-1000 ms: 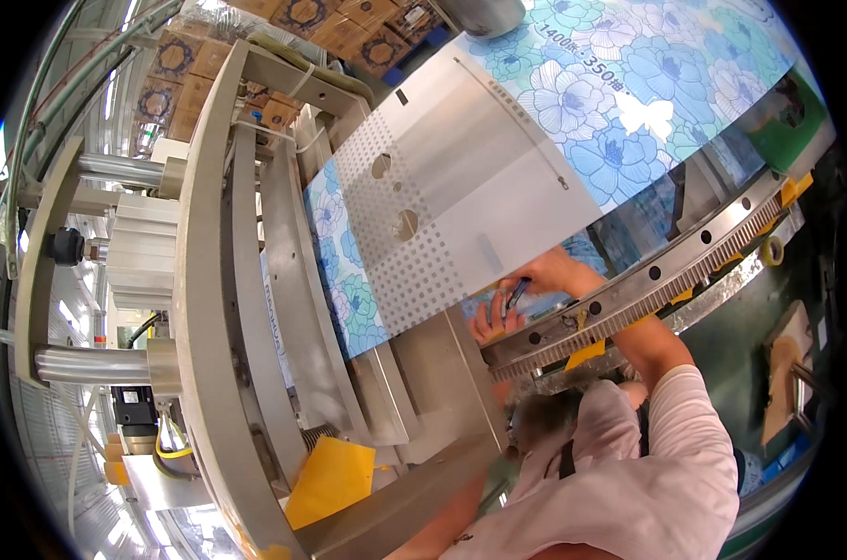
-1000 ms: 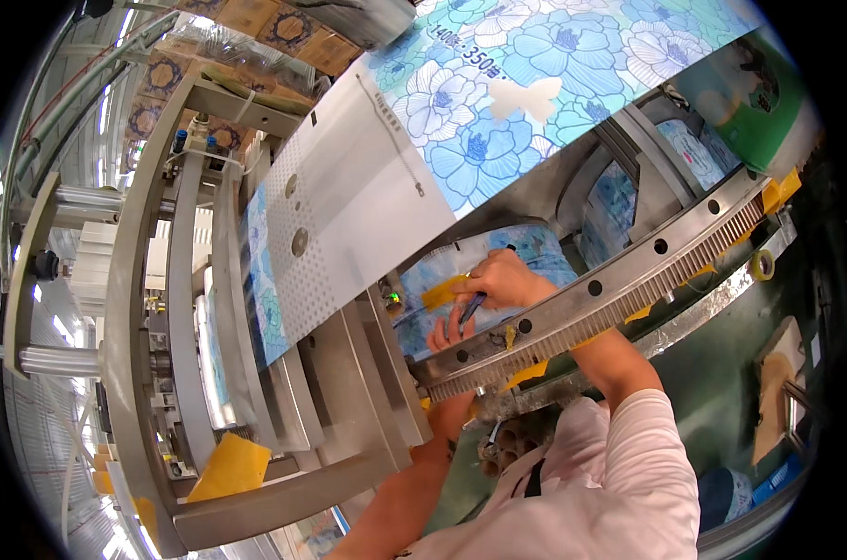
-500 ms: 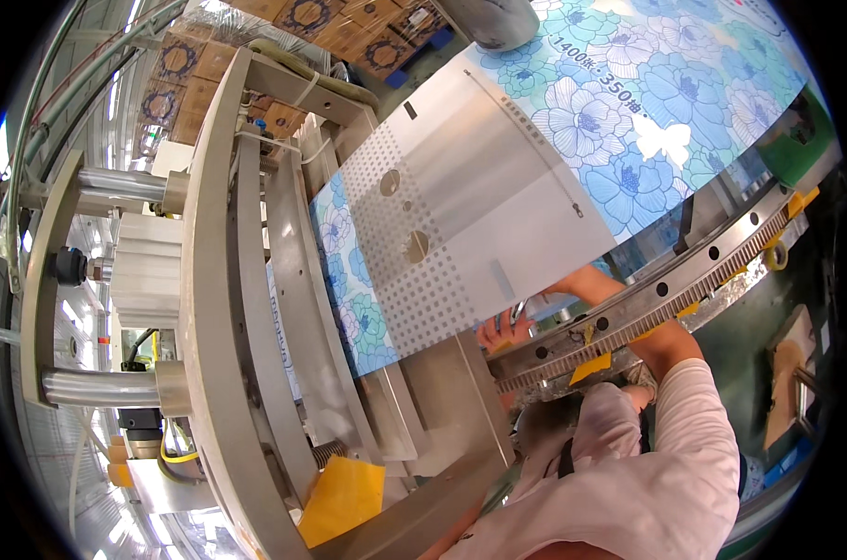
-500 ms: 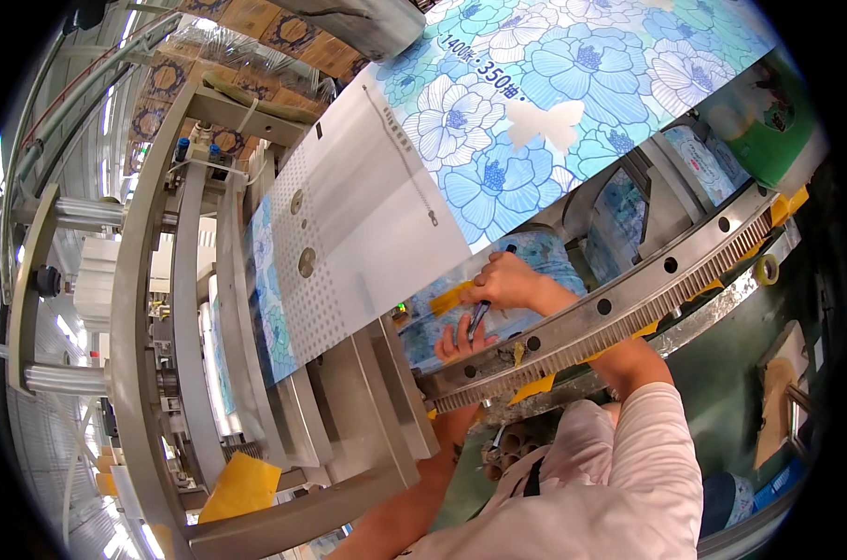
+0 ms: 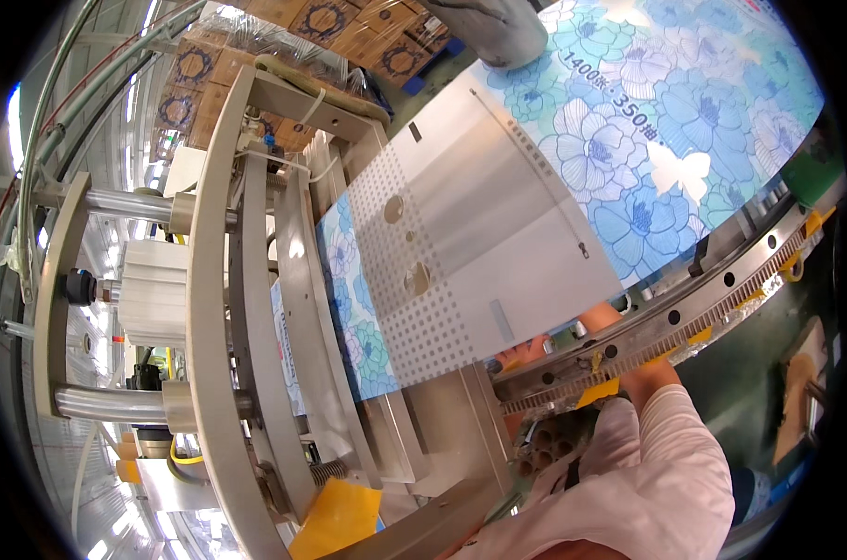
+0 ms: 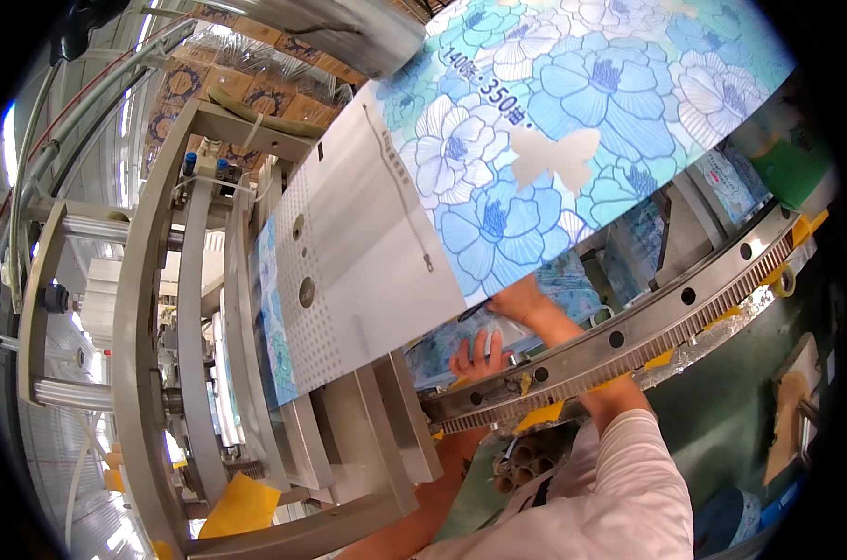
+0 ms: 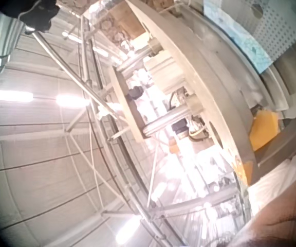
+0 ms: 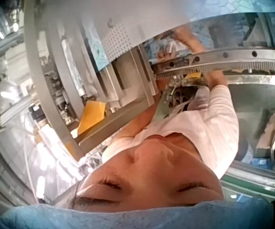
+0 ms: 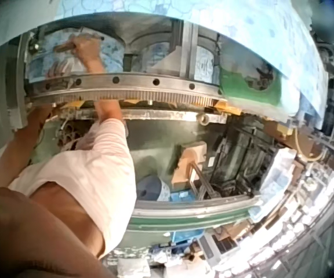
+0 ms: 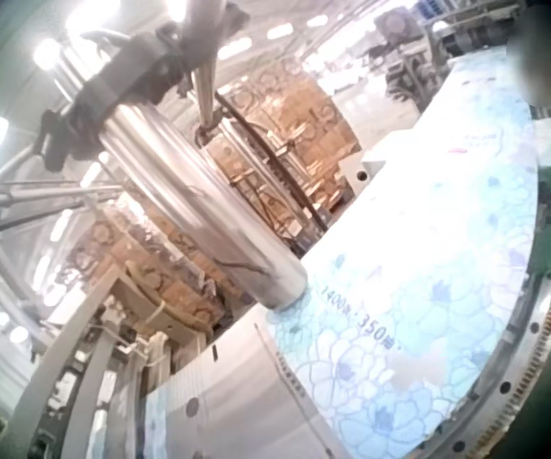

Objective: The person loads a large roll of patterned material onto a machine, secures it, and then uses a utility knife to cut and apply yellow tape to the material. They then walk to a large white bag filled with paper scraps and adjust its contents.

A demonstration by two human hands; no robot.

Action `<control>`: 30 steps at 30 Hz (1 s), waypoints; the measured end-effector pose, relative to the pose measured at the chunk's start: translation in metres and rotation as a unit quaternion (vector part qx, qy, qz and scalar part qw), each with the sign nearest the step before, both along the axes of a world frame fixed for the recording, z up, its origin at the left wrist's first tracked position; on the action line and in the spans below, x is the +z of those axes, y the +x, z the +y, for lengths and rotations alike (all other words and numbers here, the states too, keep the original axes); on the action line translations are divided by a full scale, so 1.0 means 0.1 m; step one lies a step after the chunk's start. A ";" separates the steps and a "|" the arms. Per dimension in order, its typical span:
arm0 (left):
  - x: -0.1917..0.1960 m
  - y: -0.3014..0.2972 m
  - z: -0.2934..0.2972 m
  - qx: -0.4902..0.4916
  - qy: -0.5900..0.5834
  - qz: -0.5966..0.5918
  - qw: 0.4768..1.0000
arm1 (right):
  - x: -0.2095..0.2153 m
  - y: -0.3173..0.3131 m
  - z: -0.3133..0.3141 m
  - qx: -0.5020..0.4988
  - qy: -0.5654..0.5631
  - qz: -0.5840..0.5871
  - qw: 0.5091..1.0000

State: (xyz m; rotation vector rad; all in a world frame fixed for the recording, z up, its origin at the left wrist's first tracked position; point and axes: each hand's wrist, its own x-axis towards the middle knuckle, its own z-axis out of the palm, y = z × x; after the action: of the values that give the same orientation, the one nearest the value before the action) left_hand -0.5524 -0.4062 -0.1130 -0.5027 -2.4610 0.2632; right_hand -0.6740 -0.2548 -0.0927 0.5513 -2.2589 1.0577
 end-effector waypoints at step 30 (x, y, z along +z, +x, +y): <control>1.14 0.63 2.27 -0.366 0.341 -0.721 0.480 | 0.96 3.44 2.00 -0.037 -0.682 -0.297 0.667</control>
State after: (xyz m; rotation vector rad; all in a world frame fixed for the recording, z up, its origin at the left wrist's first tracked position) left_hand -0.4895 -0.1796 0.0010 -1.7671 -2.7852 -2.2889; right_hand -0.3303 -0.0551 0.0037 -0.6170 -1.1472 2.6424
